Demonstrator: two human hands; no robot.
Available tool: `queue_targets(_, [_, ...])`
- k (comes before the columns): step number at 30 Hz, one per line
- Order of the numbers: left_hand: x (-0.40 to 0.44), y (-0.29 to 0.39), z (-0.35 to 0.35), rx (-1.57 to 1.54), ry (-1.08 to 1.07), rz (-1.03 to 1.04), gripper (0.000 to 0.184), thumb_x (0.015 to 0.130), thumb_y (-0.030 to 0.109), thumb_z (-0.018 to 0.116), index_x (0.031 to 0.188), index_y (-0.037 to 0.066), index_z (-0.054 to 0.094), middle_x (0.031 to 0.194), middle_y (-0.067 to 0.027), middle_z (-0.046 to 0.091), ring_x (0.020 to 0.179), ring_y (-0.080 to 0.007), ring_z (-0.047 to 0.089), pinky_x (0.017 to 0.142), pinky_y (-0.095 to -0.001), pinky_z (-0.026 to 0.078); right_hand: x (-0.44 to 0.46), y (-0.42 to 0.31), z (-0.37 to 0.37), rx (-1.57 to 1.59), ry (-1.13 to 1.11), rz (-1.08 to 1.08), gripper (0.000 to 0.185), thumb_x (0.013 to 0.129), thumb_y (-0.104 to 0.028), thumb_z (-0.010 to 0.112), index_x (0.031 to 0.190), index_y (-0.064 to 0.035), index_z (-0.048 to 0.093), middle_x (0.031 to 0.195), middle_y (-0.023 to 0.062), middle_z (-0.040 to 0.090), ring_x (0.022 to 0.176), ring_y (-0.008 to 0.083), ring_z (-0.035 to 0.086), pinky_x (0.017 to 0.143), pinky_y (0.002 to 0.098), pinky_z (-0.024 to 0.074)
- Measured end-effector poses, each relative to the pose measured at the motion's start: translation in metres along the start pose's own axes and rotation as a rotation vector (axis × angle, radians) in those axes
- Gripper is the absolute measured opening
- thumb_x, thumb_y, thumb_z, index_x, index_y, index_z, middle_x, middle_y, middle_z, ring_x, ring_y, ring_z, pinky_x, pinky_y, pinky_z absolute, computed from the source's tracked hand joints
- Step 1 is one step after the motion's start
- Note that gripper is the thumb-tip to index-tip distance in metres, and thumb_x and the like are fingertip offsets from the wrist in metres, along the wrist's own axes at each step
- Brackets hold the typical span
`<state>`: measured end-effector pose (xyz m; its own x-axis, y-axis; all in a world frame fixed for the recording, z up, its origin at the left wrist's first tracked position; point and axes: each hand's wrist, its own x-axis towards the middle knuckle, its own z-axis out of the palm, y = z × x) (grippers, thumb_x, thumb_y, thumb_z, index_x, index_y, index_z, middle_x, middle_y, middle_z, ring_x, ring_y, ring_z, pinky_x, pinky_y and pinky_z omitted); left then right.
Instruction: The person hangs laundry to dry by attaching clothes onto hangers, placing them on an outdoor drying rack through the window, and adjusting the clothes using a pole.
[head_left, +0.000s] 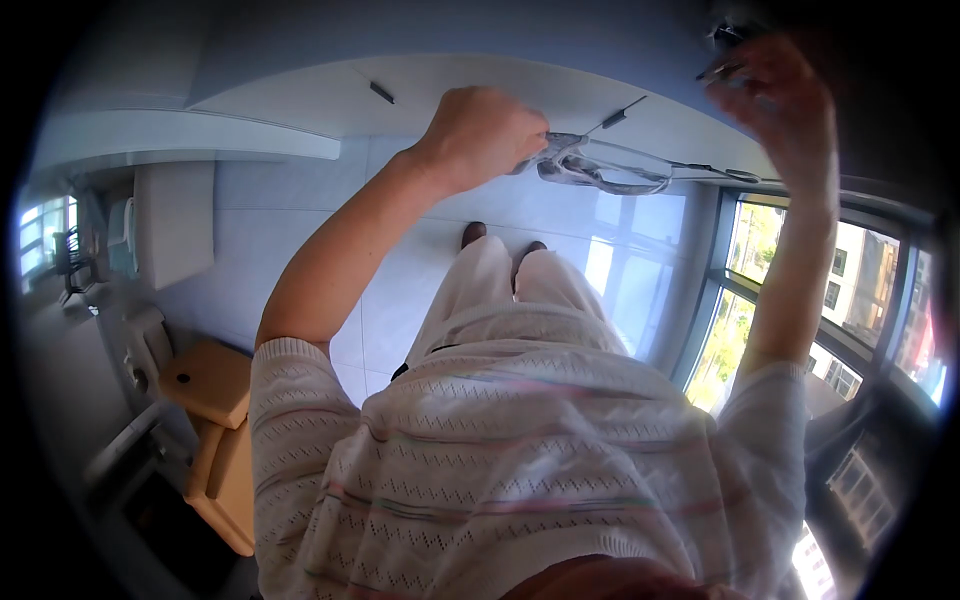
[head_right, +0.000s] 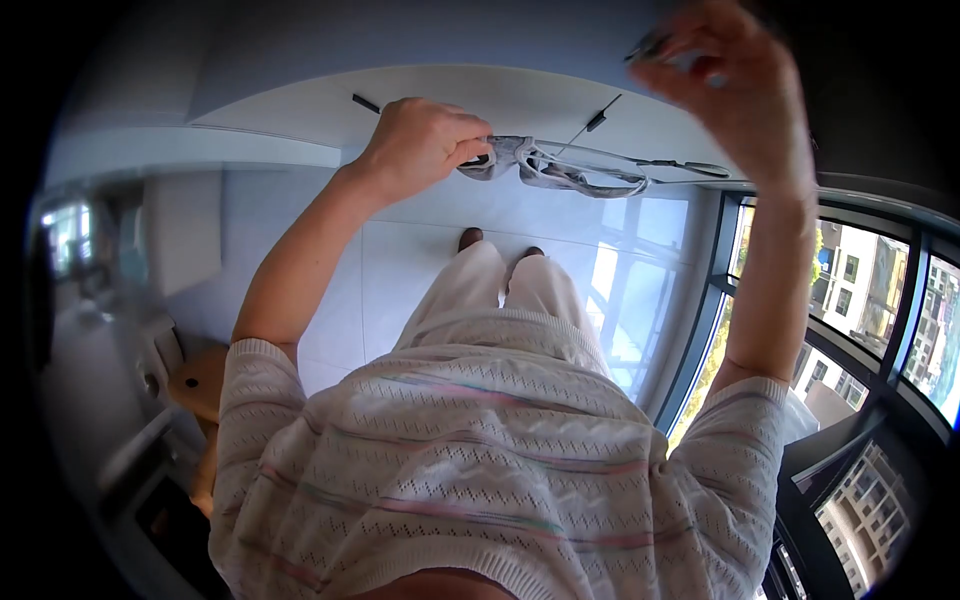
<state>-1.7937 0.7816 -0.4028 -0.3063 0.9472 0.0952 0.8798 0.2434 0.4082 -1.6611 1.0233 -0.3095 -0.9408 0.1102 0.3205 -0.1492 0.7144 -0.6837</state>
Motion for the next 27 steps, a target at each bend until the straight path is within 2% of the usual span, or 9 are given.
queue_targets(1, [0.001, 0.000, -0.001, -0.003, -0.005, 0.001, 0.013, 0.075, 0.023, 0.063, 0.080, 0.011, 0.065, 0.070, -0.0049, 0.062, 0.065, -0.0240, 0.058, 0.057, -0.0344, 0.046, -0.003, -0.006, 0.015, -0.019, -0.026, -0.128, 0.026, 0.066, -0.007, 0.074, 0.089, -0.0120, 0.061, 0.085, -0.0027, 0.063, 0.074, 0.0070, 0.059, 0.057, 0.0208, 0.0393])
queue_targets(2, [0.001, 0.001, -0.002, 0.001, 0.000, 0.008, 0.013, 0.075, 0.023, 0.063, 0.080, 0.011, 0.065, 0.070, -0.0047, 0.062, 0.065, -0.0242, 0.058, 0.057, -0.0344, 0.046, -0.005, -0.015, 0.030, -0.004, -0.082, -0.168, 0.025, 0.065, -0.005, 0.074, 0.086, -0.0097, 0.060, 0.082, -0.0035, 0.062, 0.074, 0.0075, 0.058, 0.056, 0.0207, 0.0346])
queue_targets(3, [0.001, 0.002, -0.003, 0.006, 0.006, 0.014, 0.013, 0.074, 0.023, 0.063, 0.080, 0.011, 0.065, 0.070, -0.0046, 0.062, 0.065, -0.0243, 0.058, 0.057, -0.0344, 0.046, -0.007, -0.032, 0.042, -0.039, -0.105, -0.081, 0.024, 0.065, -0.003, 0.074, 0.083, -0.0059, 0.058, 0.079, -0.0014, 0.061, 0.073, 0.0094, 0.058, 0.058, 0.0225, 0.0394])
queue_targets(4, [0.000, 0.003, -0.003, 0.010, 0.012, 0.019, 0.013, 0.074, 0.023, 0.063, 0.080, 0.011, 0.065, 0.070, -0.0045, 0.062, 0.065, -0.0244, 0.058, 0.057, -0.0344, 0.046, -0.008, -0.033, 0.055, 0.143, -0.113, -0.080, 0.023, 0.065, -0.003, 0.074, 0.081, -0.0035, 0.057, 0.078, 0.0003, 0.060, 0.073, 0.0114, 0.058, 0.063, 0.0248, 0.0439])
queue_targets(9, [0.000, 0.005, -0.005, -0.005, 0.042, 0.061, 0.012, 0.072, 0.021, 0.064, 0.079, 0.012, 0.065, 0.070, -0.0043, 0.062, 0.065, -0.0245, 0.058, 0.057, -0.0344, 0.046, -0.011, -0.022, 0.077, 0.084, -0.151, 0.157, 0.019, 0.064, -0.002, 0.074, 0.074, -0.0029, 0.058, 0.073, 0.0024, 0.061, 0.073, 0.0126, 0.059, 0.066, 0.0256, 0.0467])
queue_targets(12, [0.001, 0.007, -0.009, -0.016, 0.048, 0.064, 0.012, 0.071, 0.020, 0.065, 0.078, 0.012, 0.065, 0.069, -0.0043, 0.061, 0.065, -0.0244, 0.058, 0.057, -0.0344, 0.046, -0.011, -0.017, 0.082, 0.086, -0.174, 0.137, 0.019, 0.063, -0.003, 0.075, 0.072, -0.0022, 0.058, 0.071, 0.0039, 0.062, 0.071, 0.0126, 0.059, 0.065, 0.0256, 0.0476])
queue_targets(21, [0.000, 0.007, -0.012, -0.055, 0.095, 0.073, 0.011, 0.070, 0.019, 0.066, 0.076, 0.010, 0.065, 0.069, -0.0050, 0.061, 0.064, -0.0248, 0.058, 0.057, -0.0348, 0.045, -0.019, -0.013, 0.092, 0.058, -0.125, 0.200, 0.024, 0.065, -0.006, 0.075, 0.081, -0.0013, 0.058, 0.078, 0.0064, 0.063, 0.075, 0.0156, 0.061, 0.072, 0.0277, 0.0490])
queue_targets(24, [-0.005, 0.004, -0.010, -0.050, 0.119, 0.066, 0.011, 0.070, 0.019, 0.066, 0.076, 0.010, 0.065, 0.068, -0.0057, 0.060, 0.063, -0.0252, 0.057, 0.056, -0.0346, 0.045, -0.025, -0.018, 0.097, -0.047, -0.016, 0.050, 0.028, 0.067, -0.009, 0.074, 0.090, -0.0024, 0.059, 0.083, 0.0063, 0.064, 0.079, 0.0178, 0.062, 0.073, 0.0298, 0.0490])
queue_targets(27, [-0.006, 0.002, -0.010, -0.084, 0.160, 0.044, 0.012, 0.070, 0.018, 0.066, 0.077, 0.009, 0.065, 0.067, -0.0078, 0.060, 0.062, -0.0262, 0.057, 0.055, -0.0341, 0.044, -0.040, -0.043, 0.078, -0.181, 0.134, 0.037, 0.028, 0.070, -0.010, 0.072, 0.095, -0.0036, 0.061, 0.087, 0.0057, 0.064, 0.080, 0.0168, 0.062, 0.071, 0.0293, 0.0487])
